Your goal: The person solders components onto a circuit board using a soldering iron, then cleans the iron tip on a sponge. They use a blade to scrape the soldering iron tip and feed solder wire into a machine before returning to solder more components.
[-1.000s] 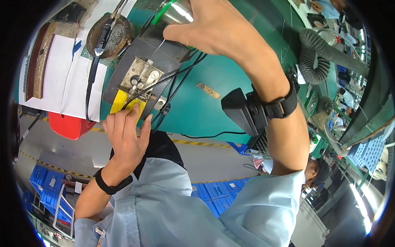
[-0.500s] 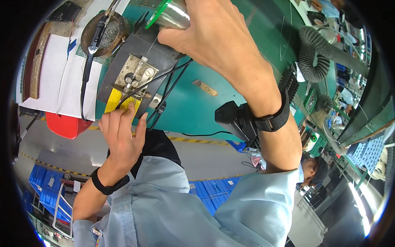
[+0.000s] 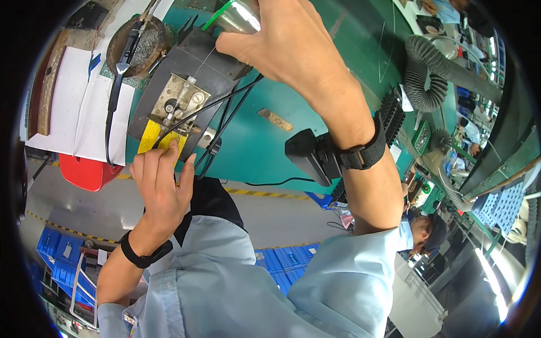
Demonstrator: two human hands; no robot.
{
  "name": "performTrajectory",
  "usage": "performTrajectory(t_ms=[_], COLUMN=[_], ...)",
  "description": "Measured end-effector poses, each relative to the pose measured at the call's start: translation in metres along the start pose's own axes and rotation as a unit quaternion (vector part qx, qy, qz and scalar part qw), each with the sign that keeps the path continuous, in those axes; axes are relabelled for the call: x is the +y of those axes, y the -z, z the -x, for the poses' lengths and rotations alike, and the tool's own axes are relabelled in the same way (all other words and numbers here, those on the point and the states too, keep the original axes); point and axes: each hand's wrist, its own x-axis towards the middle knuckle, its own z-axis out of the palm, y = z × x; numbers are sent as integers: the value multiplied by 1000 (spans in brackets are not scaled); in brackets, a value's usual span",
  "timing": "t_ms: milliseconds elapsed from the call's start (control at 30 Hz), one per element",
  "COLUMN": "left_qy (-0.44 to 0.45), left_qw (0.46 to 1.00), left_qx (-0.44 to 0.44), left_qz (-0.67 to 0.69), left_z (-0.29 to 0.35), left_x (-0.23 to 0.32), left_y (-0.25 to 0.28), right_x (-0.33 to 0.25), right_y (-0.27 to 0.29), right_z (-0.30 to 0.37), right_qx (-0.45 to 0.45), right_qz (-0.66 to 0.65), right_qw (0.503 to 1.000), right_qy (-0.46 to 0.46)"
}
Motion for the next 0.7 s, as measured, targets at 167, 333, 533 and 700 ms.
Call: performTrajectory(t_ms=[167,333,533,700], left_qy=[4,2,4,6], left_qw=[1000,1000,1000,1000], left_qx=[-9,-13,-15,-19], left_qz=[1,2,8,5], left_z=[0,0,-2,-3], left_x=[0,1,1,2], left_y=[1,2,3,3], right_x=[20,37,39,48], right_y=[4,5,8,4], right_z=[-1,-2,-8,-9], right_qx=[-42,-75,-105,-92], right_qz=[-19,-119,-139,-149], right_qw=[999,990,984,981], right_qy=[8,-8,-22,86])
